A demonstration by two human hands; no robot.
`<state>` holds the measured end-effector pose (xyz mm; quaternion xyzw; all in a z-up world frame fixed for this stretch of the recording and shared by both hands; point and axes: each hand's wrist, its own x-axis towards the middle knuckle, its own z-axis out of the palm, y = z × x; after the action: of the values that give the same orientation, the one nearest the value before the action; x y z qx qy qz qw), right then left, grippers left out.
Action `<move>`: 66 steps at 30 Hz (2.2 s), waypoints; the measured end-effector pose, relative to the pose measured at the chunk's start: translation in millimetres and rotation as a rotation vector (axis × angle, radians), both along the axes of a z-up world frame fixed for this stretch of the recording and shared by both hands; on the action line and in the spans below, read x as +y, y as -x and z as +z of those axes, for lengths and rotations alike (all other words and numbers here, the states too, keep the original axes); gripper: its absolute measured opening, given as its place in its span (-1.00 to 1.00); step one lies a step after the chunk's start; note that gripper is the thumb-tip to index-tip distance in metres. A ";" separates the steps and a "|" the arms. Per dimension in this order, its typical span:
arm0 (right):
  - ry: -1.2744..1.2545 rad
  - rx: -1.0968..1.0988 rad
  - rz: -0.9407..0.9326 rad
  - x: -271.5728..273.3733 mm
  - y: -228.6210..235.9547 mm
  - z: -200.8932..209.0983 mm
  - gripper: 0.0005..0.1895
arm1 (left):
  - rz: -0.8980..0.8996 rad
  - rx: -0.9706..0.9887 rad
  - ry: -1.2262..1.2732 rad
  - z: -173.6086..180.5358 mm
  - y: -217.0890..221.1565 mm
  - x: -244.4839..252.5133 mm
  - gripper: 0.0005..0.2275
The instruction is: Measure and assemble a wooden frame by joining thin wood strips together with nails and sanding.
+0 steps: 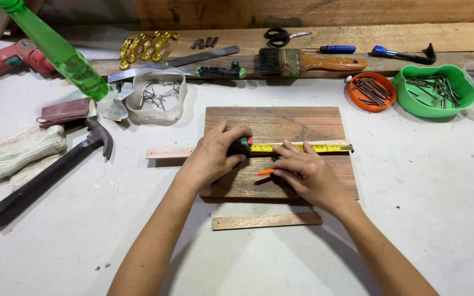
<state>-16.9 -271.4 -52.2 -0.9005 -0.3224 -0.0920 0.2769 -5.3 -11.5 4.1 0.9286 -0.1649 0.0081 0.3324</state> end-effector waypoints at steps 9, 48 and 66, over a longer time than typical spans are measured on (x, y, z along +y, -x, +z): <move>-0.784 0.444 -0.264 32.4 -26.4 12.9 -0.80 | 0.023 0.058 -0.029 6.6 2.0 -4.1 -0.54; -0.582 0.517 -0.187 28.1 -49.7 34.9 -0.65 | 0.074 0.203 -0.109 14.7 -1.2 -6.7 -0.56; -0.900 0.680 -0.013 34.9 -68.0 -32.1 -0.81 | -0.059 0.026 -0.040 3.2 -5.6 0.6 -0.55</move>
<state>51.1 -236.5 -84.3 -0.6745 -0.1386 0.0733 0.7214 0.3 -10.9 7.3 0.9298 -0.1880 -0.0171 0.3159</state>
